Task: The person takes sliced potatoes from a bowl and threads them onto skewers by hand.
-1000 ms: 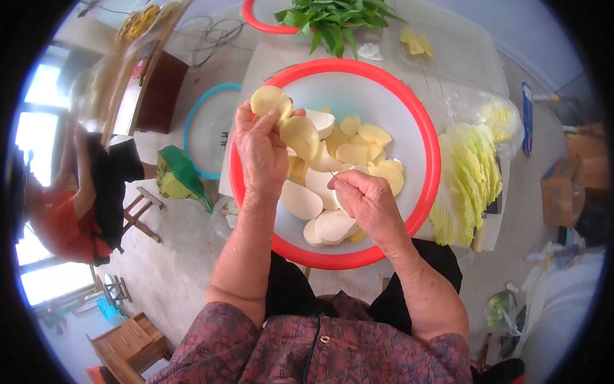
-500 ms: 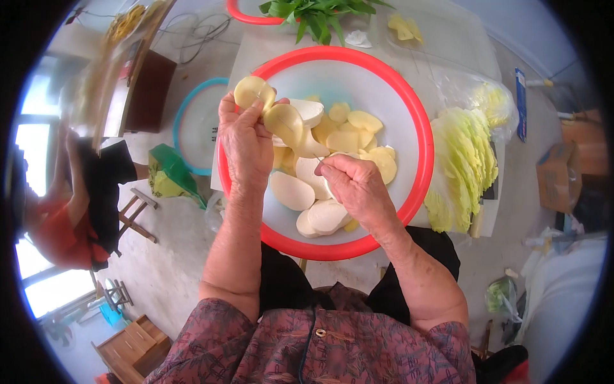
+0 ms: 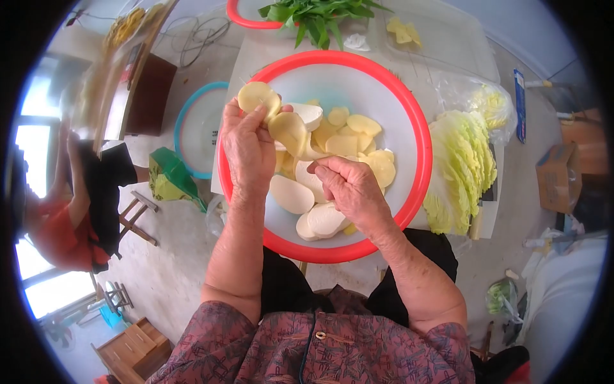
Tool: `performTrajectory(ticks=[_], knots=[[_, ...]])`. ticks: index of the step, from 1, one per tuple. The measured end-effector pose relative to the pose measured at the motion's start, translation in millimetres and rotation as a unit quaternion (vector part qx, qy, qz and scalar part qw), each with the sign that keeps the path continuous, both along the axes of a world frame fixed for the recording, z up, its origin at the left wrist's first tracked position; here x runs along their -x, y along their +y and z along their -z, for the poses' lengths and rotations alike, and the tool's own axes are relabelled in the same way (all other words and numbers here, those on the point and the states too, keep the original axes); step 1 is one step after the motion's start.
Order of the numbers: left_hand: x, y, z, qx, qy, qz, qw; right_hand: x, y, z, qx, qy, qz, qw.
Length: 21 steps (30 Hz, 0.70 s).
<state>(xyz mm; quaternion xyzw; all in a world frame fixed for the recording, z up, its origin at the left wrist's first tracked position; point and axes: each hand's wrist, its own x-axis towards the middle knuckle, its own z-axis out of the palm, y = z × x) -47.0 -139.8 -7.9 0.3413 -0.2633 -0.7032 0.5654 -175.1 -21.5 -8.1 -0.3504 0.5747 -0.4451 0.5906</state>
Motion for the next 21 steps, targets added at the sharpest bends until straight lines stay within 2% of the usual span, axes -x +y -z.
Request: performTrajectory(ticks=[2, 4, 8, 10, 14, 17, 21], knots=[[-1, -1, 3, 0.0, -0.004, 0.007, 1.0, 2, 1, -1, -0.028, -0.014, -0.005, 0.999], [-2, -3, 5, 0.0, -0.005, -0.004, 1.0, 1, 4, 0, -0.001, 0.016, -0.009, 1.0], [12, 12, 3, -0.007, -0.014, -0.014, 1.0, -1, 0, 5, 0.028, -0.004, 0.018, 0.999], [14, 18, 9, -0.074, -0.016, 0.095, 0.993, -3, -2, 2, 0.006, 0.0, 0.037, 0.999], [13, 15, 16, -0.057, 0.018, 0.115, 0.992, -6, -2, 1, 0.006, -0.008, 0.036, 0.999], [14, 13, 17, -0.078, 0.059, 0.076, 0.992, -10, -2, 1, -0.009, -0.044, 0.039, 0.998], [14, 14, 16, -0.075, 0.056, 0.042, 0.995, -17, -3, -2, -0.019, -0.072, 0.042, 0.996]])
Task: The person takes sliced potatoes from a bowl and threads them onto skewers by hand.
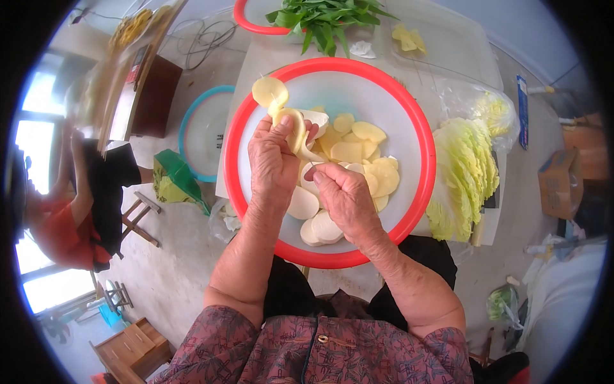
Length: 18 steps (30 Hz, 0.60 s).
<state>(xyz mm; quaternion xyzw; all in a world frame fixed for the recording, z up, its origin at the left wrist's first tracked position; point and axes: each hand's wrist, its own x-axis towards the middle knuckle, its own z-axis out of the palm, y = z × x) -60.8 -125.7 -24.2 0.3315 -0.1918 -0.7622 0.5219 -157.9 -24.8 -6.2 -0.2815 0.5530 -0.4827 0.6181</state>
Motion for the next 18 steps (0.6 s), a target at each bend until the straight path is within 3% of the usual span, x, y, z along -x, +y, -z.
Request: performTrajectory(ticks=[11, 14, 17, 18], knots=[[1, -1, 0, 0.025, -0.024, -0.017, 0.999, -2, 3, 2, 0.025, 0.071, 0.001, 0.997], [-2, -5, -3, 0.007, -0.023, 0.032, 0.999, 2, 4, 4, 0.014, 0.053, 0.002, 0.998], [4, -3, 0, 0.015, -0.049, -0.007, 0.999, 4, 0, 4, -0.047, 0.102, 0.029, 0.993], [5, -2, 0, 0.014, -0.049, -0.007, 0.999, 1, -1, 11, 0.045, 0.183, 0.084, 0.979]])
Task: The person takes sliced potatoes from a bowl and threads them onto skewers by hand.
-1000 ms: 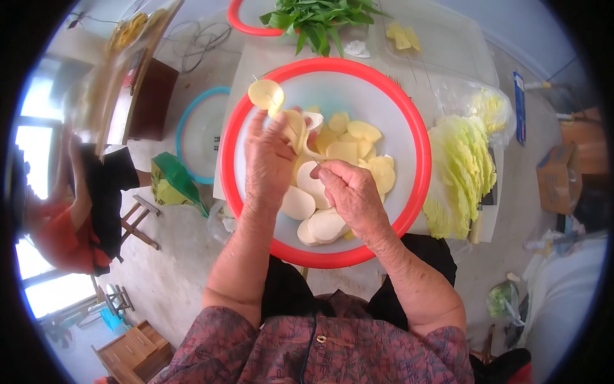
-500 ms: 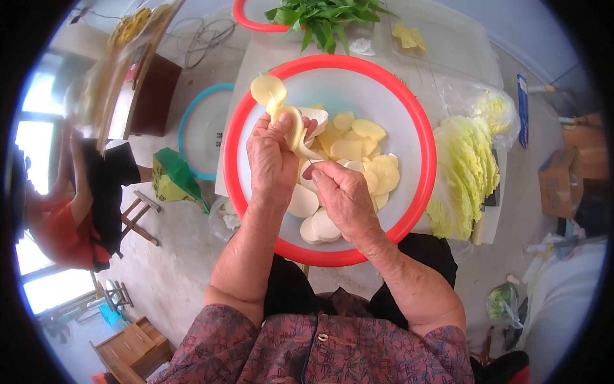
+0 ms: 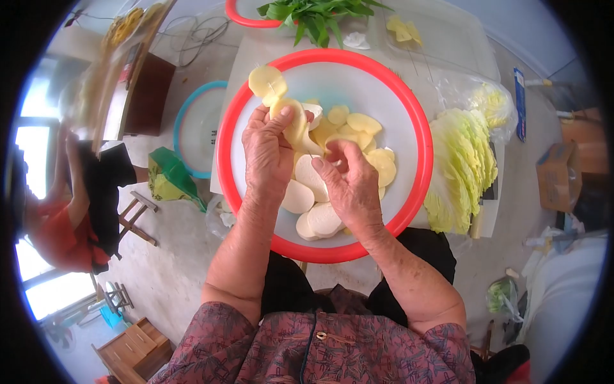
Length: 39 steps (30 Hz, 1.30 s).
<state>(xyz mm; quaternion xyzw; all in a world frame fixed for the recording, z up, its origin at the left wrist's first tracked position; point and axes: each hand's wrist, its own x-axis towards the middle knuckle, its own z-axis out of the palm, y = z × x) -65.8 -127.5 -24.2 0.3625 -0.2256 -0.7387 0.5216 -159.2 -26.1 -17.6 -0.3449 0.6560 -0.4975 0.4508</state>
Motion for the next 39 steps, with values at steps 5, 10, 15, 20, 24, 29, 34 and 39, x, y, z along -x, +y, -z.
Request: performTrajectory(ticks=[5, 10, 15, 20, 24, 29, 34, 39], knots=[[2, 4, 0, -0.001, -0.005, 0.025, 1.0, 1, -6, 6, 0.13, 0.129, 0.041, 0.982], [3, 6, -1, -0.001, 0.002, 0.03, 1.0, 2, -8, 5, 0.149, 0.179, 0.039, 0.972], [0, 7, 4, -0.003, -0.008, 0.026, 1.0, 1, -6, 6, 0.216, 0.318, 0.025, 0.923], [1, 3, 5, -0.02, 0.004, -0.022, 1.0, 2, -7, 6, 0.287, 0.433, 0.007, 0.854], [-1, 1, 7, -0.017, 0.015, -0.017, 1.0, 3, -3, 3, 0.282, 0.511, -0.032, 0.811], [-1, 0, 9, -0.01, 0.003, -0.023, 1.0, -1, 0, 4, 0.269, 0.437, -0.053, 0.857], [2, 5, 4, -0.005, -0.004, -0.005, 1.0, 2, -6, 8, 0.123, 0.166, 0.044, 0.977], [2, 5, 40, 0.159, -0.378, -0.006, 0.912, 9, -19, 31, 0.024, -0.062, 0.022, 0.998]])
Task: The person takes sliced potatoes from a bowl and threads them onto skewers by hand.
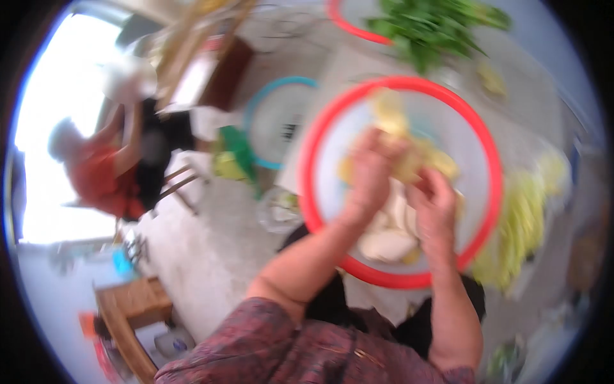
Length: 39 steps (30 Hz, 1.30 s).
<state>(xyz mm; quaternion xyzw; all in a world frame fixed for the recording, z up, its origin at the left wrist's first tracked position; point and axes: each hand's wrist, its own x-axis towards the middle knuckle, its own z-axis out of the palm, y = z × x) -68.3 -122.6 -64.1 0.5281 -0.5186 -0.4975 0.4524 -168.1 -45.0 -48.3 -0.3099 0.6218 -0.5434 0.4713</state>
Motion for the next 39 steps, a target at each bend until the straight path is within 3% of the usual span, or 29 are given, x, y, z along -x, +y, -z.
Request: performTrajectory(ticks=[2, 3, 10, 15, 18, 26, 32, 39], knots=[[10, 3, -11, -0.101, 0.303, -0.009, 0.948, -1, -1, -14, -0.028, -0.029, -0.018, 0.999], [6, 5, -25, -0.147, 0.354, 0.021, 0.923, -1, 2, -19, -0.024, -0.046, -0.015, 0.999], [9, 10, -24, -0.163, 0.348, 0.027, 0.923, 2, 5, -13, -0.056, -0.003, -0.034, 0.998], [7, 10, -27, -0.173, 0.342, 0.027, 0.923, 0, 8, -16, -0.036, 0.093, -0.055, 0.994], [7, 10, -26, -0.175, 0.355, 0.03, 0.918, -8, 8, -13, -0.014, 0.032, -0.026, 0.999], [8, 13, -17, -0.16, 0.347, 0.045, 0.923, -10, 14, -16, -0.042, 0.028, -0.039, 0.998], [4, 14, -29, -0.21, 0.366, 0.045, 0.906, -13, 14, -20, -0.043, 0.0, -0.038, 0.998], [8, 21, -22, -0.169, 0.296, 0.058, 0.938, -13, 16, -19, -0.062, 0.038, -0.016, 0.997]])
